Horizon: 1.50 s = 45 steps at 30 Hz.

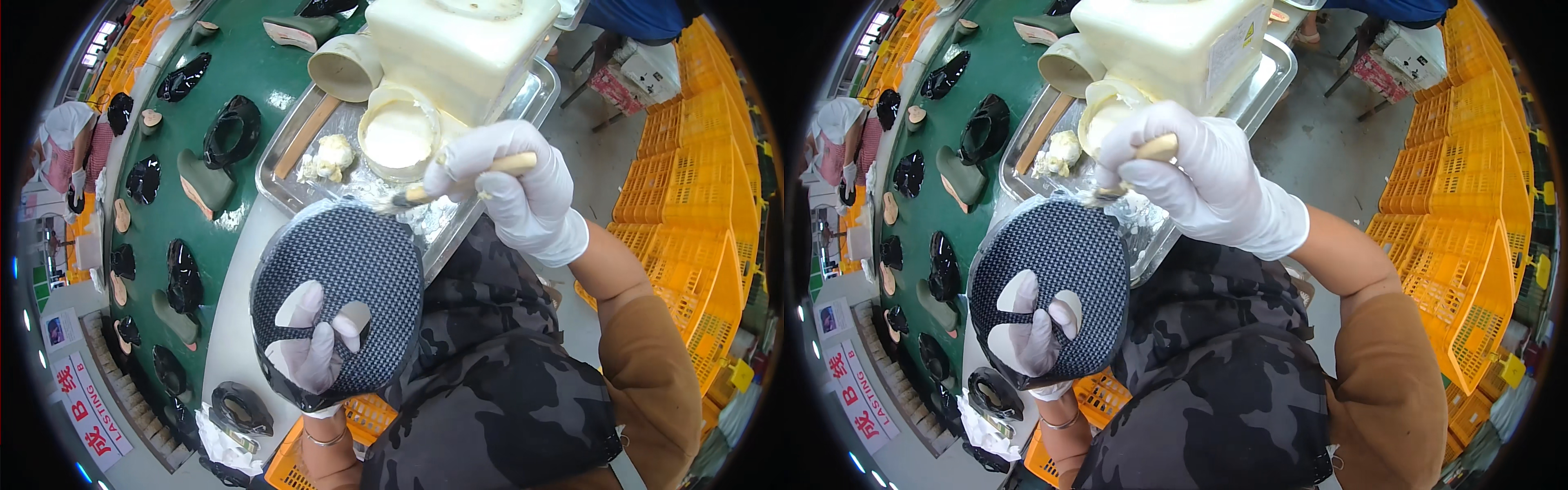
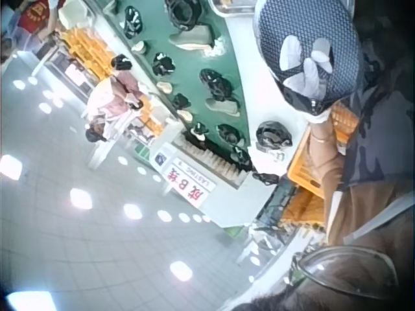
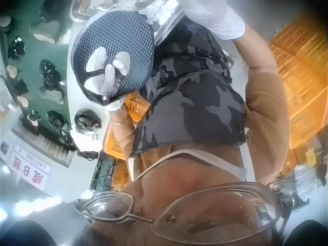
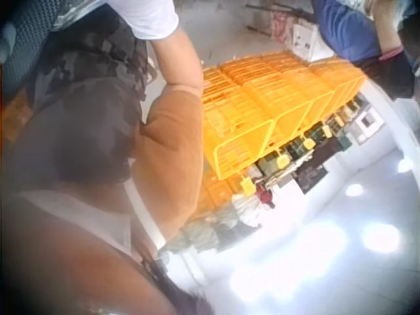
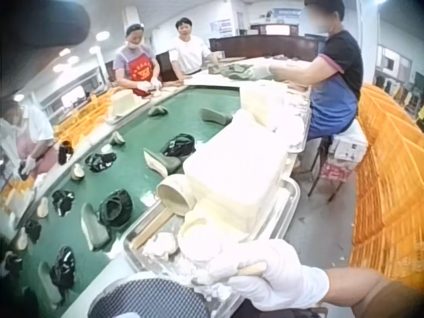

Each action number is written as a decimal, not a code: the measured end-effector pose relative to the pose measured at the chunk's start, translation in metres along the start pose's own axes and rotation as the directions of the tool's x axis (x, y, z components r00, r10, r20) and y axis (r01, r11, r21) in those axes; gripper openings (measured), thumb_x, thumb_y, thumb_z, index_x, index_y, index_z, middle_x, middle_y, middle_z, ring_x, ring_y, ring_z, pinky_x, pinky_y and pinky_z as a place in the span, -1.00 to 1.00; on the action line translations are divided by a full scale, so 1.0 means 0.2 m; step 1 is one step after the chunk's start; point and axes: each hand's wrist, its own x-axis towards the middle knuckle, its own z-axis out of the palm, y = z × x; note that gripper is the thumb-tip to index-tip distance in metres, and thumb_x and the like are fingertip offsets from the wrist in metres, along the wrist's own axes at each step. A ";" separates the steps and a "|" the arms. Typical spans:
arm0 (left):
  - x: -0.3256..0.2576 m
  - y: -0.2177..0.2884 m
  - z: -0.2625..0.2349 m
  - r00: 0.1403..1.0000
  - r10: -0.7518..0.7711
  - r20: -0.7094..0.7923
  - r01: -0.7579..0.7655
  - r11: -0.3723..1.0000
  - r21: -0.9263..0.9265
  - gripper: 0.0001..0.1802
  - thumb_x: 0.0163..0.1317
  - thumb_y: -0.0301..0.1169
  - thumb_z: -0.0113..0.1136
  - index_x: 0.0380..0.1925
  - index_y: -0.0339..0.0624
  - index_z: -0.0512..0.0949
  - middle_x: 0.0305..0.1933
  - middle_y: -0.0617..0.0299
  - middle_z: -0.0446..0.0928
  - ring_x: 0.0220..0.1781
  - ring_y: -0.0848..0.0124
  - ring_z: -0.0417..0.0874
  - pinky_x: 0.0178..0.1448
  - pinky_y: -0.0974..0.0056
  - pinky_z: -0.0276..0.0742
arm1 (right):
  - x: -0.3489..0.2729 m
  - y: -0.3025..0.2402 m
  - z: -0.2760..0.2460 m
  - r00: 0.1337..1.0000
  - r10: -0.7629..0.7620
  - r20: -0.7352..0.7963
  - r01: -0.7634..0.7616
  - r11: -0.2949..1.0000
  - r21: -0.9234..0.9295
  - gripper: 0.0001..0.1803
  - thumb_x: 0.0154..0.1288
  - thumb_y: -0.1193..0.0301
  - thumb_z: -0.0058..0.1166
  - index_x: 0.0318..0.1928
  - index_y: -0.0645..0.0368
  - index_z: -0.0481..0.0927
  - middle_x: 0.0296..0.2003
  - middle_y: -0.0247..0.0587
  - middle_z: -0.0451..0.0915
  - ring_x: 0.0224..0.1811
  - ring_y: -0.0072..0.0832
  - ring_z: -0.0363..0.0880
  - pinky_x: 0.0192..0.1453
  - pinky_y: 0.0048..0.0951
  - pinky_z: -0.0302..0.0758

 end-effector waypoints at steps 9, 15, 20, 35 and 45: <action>0.02 -0.06 0.07 1.000 0.024 0.012 -0.024 1.000 -0.012 -0.53 0.23 -0.63 -0.09 0.17 -0.39 0.22 -0.19 -0.08 0.50 -0.36 0.33 0.51 -0.25 0.32 0.50 | 0.18 0.07 0.10 0.964 -0.226 -0.142 0.224 0.974 -0.030 -0.87 0.34 0.48 -0.09 -0.18 0.29 0.37 -0.40 -0.25 0.56 -0.42 -0.62 0.55 -0.31 -0.63 0.49; 0.02 -0.09 0.05 0.980 0.187 -0.066 -0.188 0.982 0.001 -0.53 0.25 -0.58 -0.11 0.19 -0.32 0.20 -0.13 -0.09 0.44 -0.23 0.28 0.50 -0.25 0.28 0.47 | 0.02 0.08 0.05 0.979 0.031 -0.202 -0.005 0.992 0.129 -0.84 0.39 0.43 -0.19 -0.18 0.30 0.35 -0.39 -0.18 0.56 -0.41 -0.63 0.56 -0.40 -0.68 0.51; 0.05 -0.11 0.10 0.984 0.155 -0.089 -0.167 0.975 -0.144 -0.49 0.24 -0.52 -0.04 0.22 -0.14 0.21 -0.10 -0.02 0.49 -0.19 0.24 0.52 -0.28 0.28 0.42 | -0.10 0.01 0.04 0.958 0.162 -0.239 -0.145 0.986 0.088 -0.84 0.39 0.41 -0.20 -0.19 0.29 0.33 -0.39 -0.21 0.57 -0.37 -0.63 0.58 -0.42 -0.71 0.53; 0.12 -0.15 0.17 0.944 0.235 -0.231 -0.295 0.916 -0.273 -0.54 0.23 -0.63 -0.04 0.09 0.10 0.29 0.00 0.01 0.45 -0.15 0.16 0.57 -0.19 0.26 0.56 | -0.03 -0.01 0.02 0.981 0.184 -0.057 -0.182 0.983 0.032 -0.77 0.39 0.35 -0.17 -0.12 0.29 0.31 -0.35 -0.09 0.55 -0.36 -0.50 0.57 -0.36 -0.60 0.54; 0.17 -0.17 0.25 0.832 0.523 -0.183 -0.524 0.850 0.050 -0.55 0.29 -0.47 -0.05 0.15 0.20 0.24 -0.08 -0.01 0.49 -0.15 0.17 0.57 -0.17 0.25 0.52 | 0.04 0.04 0.06 0.982 0.086 -0.166 -0.063 0.988 0.139 -0.86 0.33 0.52 -0.12 -0.13 0.25 0.30 -0.36 -0.17 0.52 -0.38 -0.63 0.49 -0.39 -0.66 0.46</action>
